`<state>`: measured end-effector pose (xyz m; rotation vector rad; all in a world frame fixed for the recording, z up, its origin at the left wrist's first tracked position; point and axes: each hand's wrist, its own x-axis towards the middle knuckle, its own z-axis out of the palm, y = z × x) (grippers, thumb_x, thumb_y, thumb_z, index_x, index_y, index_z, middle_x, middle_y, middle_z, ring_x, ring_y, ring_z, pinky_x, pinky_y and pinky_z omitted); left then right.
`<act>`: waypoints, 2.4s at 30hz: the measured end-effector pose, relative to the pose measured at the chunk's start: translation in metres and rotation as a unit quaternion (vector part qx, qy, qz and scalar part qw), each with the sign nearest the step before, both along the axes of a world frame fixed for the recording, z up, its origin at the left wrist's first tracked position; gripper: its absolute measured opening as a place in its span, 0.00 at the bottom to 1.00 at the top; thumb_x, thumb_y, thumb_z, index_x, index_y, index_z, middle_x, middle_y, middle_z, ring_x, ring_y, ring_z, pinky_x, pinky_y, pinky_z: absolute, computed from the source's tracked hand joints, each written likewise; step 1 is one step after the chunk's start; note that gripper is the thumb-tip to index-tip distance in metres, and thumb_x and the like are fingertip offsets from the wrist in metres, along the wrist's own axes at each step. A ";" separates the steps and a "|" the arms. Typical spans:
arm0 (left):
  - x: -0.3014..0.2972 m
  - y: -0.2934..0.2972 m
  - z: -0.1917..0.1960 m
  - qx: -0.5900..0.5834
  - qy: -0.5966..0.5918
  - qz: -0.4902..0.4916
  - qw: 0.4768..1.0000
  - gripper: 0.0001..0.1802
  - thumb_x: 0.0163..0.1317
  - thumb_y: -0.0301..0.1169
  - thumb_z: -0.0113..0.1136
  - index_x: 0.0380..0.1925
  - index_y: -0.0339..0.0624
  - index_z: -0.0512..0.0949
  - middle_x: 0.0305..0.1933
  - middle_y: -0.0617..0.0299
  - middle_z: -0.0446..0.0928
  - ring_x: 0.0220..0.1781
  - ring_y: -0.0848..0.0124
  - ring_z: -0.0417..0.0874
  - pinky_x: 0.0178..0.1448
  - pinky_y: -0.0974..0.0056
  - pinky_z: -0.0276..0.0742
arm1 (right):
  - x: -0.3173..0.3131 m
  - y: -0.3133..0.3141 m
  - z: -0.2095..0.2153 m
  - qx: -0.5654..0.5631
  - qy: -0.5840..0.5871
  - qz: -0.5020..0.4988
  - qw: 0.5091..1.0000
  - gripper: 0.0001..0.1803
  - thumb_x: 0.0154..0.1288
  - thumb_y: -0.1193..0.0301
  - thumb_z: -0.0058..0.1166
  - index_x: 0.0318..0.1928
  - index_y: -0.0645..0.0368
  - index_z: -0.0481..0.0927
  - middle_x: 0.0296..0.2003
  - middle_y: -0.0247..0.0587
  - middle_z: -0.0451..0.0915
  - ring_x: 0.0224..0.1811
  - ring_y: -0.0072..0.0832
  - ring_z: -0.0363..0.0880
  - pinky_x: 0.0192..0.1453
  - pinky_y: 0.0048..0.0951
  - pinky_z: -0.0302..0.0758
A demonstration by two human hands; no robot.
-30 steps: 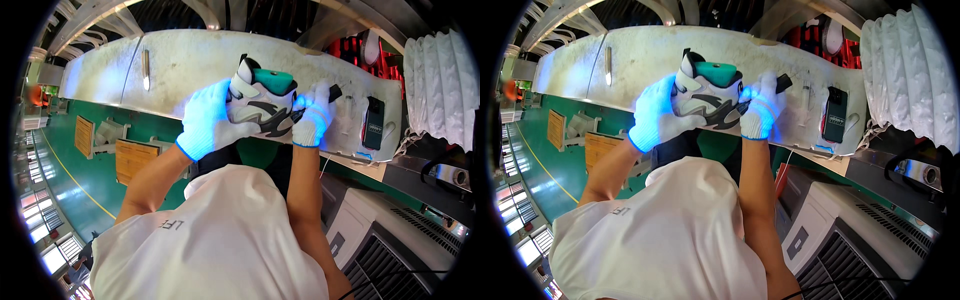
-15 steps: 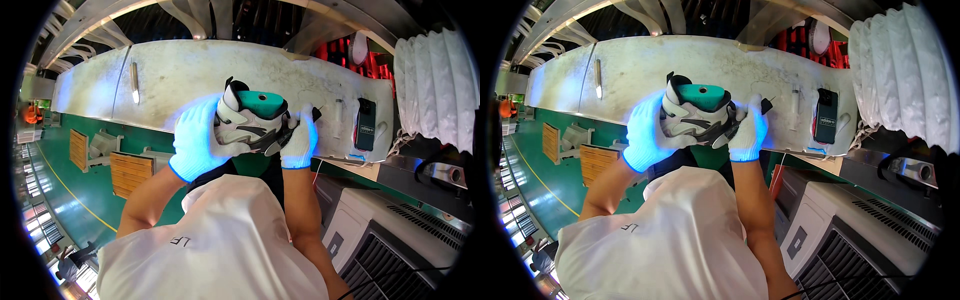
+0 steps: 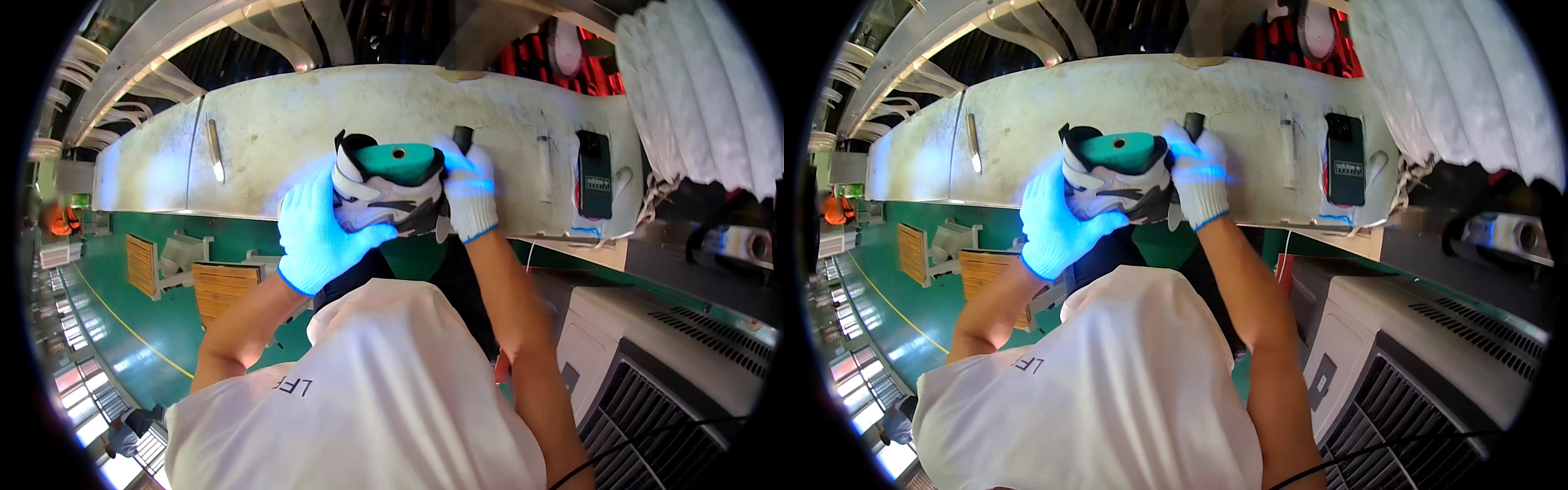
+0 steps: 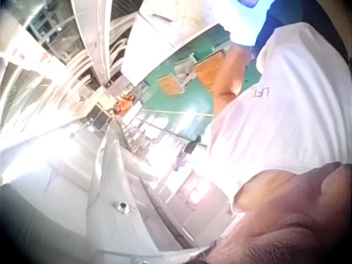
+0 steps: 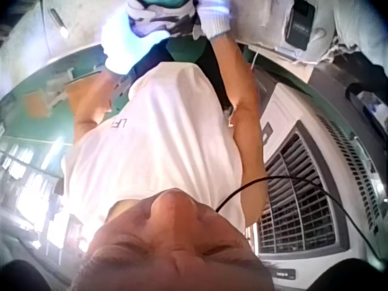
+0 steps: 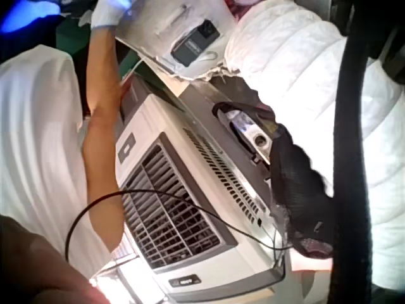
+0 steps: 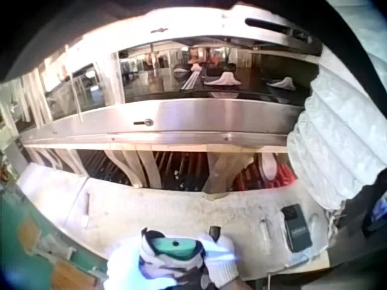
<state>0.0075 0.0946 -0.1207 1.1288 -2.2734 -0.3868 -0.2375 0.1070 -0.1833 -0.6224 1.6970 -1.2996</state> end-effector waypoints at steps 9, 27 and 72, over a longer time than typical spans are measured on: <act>-0.005 -0.005 0.039 0.126 -0.027 0.006 0.992 0.50 0.42 0.54 0.93 0.64 0.42 0.82 0.58 0.49 0.89 0.58 0.44 0.92 0.61 0.45 0.88 | -0.044 0.015 -0.011 -0.096 -0.061 -0.055 0.992 0.18 0.82 0.54 0.65 0.38 0.53 0.81 0.26 0.29 0.79 0.23 0.20 0.77 0.29 0.29 0.73; 0.001 -0.108 0.047 0.297 -0.174 -0.020 0.939 0.58 0.44 0.58 0.87 0.78 0.51 0.80 0.57 0.47 0.93 0.57 0.51 0.95 0.64 0.54 0.89 | -0.033 0.064 0.013 -0.036 0.302 0.223 0.926 0.28 0.73 0.48 0.73 0.56 0.60 0.86 0.44 0.58 0.92 0.47 0.55 0.93 0.52 0.49 0.87; 0.035 -0.025 0.086 -0.341 0.115 -0.070 0.930 0.37 0.51 0.37 0.81 0.64 0.40 0.84 0.70 0.44 0.83 0.67 0.42 0.87 0.74 0.36 0.82 | 0.057 0.063 0.100 -0.292 -0.209 0.082 0.930 0.43 0.58 0.72 0.65 0.77 0.64 0.73 0.64 0.52 0.84 0.65 0.49 0.88 0.66 0.56 0.90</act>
